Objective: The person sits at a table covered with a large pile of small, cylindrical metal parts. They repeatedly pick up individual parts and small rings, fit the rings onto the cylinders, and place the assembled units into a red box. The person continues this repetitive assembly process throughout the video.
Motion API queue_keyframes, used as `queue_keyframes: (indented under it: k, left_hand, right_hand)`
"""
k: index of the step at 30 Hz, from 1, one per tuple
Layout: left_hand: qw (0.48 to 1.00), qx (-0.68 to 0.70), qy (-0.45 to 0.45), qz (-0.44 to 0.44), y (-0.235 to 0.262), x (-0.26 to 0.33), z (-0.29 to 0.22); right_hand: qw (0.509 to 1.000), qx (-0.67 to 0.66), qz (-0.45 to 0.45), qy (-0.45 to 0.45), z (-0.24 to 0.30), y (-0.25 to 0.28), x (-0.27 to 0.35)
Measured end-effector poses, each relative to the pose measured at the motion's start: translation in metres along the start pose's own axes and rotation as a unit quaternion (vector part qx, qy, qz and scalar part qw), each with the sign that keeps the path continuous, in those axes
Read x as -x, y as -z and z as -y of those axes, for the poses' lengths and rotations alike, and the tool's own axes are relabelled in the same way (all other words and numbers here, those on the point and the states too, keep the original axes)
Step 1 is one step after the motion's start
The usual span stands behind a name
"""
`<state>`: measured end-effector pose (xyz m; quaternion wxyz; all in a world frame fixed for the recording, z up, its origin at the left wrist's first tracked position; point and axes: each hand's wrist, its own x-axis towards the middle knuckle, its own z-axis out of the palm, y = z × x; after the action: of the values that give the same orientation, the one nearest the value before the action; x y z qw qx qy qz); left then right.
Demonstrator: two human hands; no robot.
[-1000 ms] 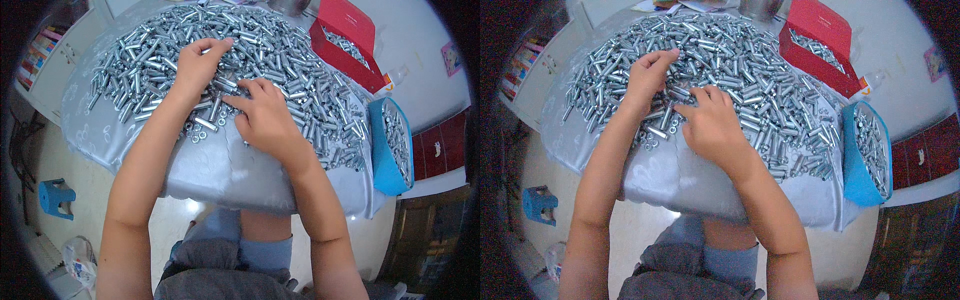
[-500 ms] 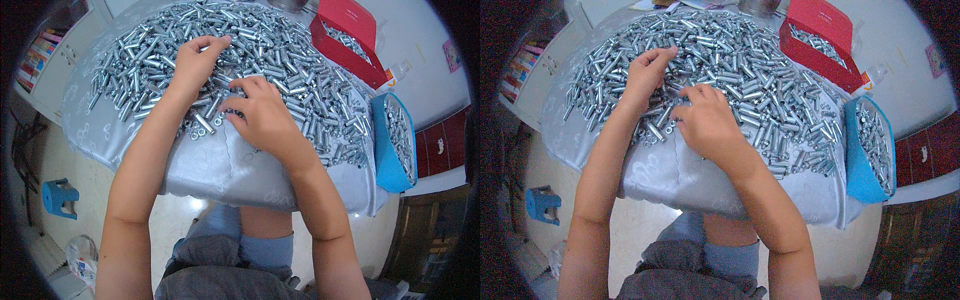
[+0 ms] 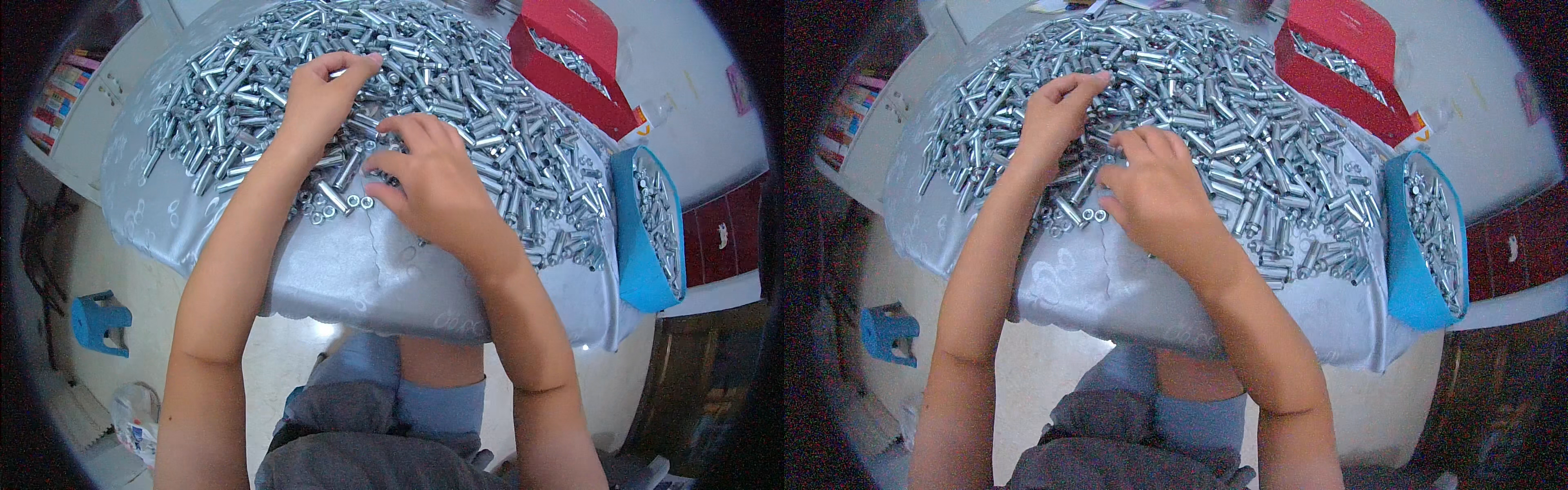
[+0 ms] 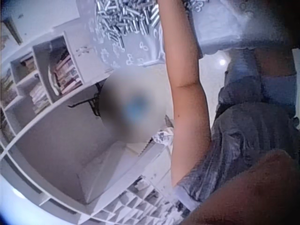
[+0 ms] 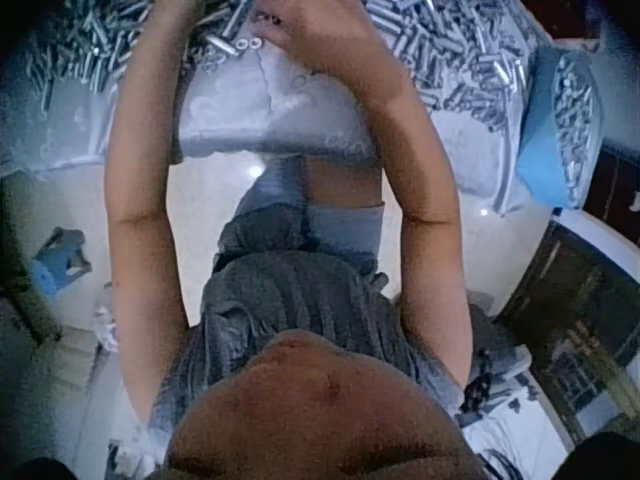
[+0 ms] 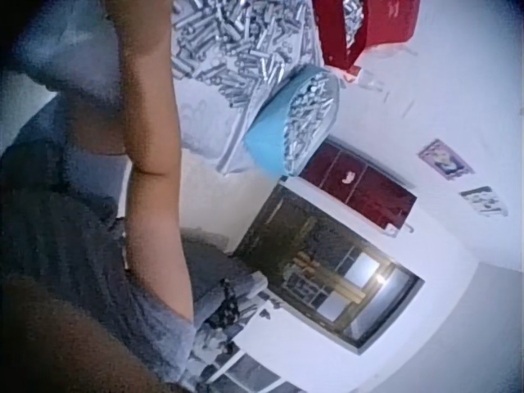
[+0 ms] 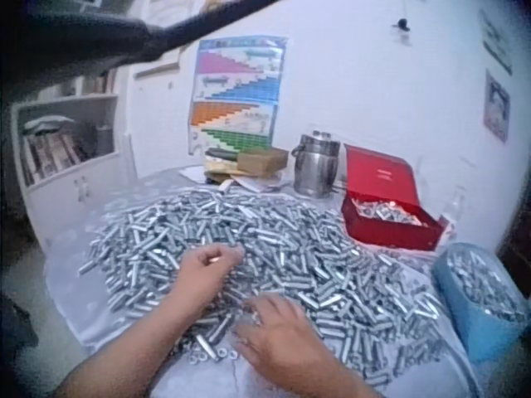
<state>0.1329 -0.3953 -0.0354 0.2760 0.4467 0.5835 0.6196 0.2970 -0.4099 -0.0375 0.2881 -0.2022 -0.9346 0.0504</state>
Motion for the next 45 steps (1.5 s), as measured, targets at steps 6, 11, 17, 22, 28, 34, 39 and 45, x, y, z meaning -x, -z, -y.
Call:
queue_keyframes:
  k: [6, 11, 17, 22, 28, 34, 39, 45]
  left_hand:
    - [0.999, 0.015, 0.029, 0.016, 0.005, -0.002, 0.002]
    - [0.999, 0.014, 0.039, 0.013, 0.004, 0.0, -0.004]
    - [0.997, 0.039, 0.066, 0.026, 0.005, 0.001, -0.006]
    - [0.994, 0.069, 0.074, 0.05, 0.009, 0.002, -0.008]
    - [0.978, 0.116, 0.086, 0.15, 0.008, 0.006, -0.015]
    - [0.957, 0.158, 0.085, 0.23, 0.007, 0.016, -0.019]
    - [0.936, 0.161, 0.077, 0.304, 0.014, 0.013, -0.017]
    - [0.919, 0.177, 0.089, 0.341, 0.018, 0.011, -0.014]
  right_hand:
    - [0.999, 0.03, -0.004, -0.018, -0.003, -0.012, 0.0]
    - [0.999, 0.028, -0.013, -0.026, -0.003, -0.017, -0.001]
    - [0.997, 0.078, -0.027, -0.011, -0.002, -0.026, -0.003]
    - [0.998, 0.033, -0.047, 0.009, 0.0, -0.014, -0.004]
    - [0.902, -0.341, -0.195, -0.177, -0.005, -0.002, -0.014]
    - [0.799, -0.539, -0.193, -0.181, -0.005, 0.001, -0.017]
    - [0.789, -0.55, -0.199, -0.189, -0.003, 0.006, -0.017]
    - [0.816, -0.479, -0.256, -0.199, -0.001, 0.005, -0.017]
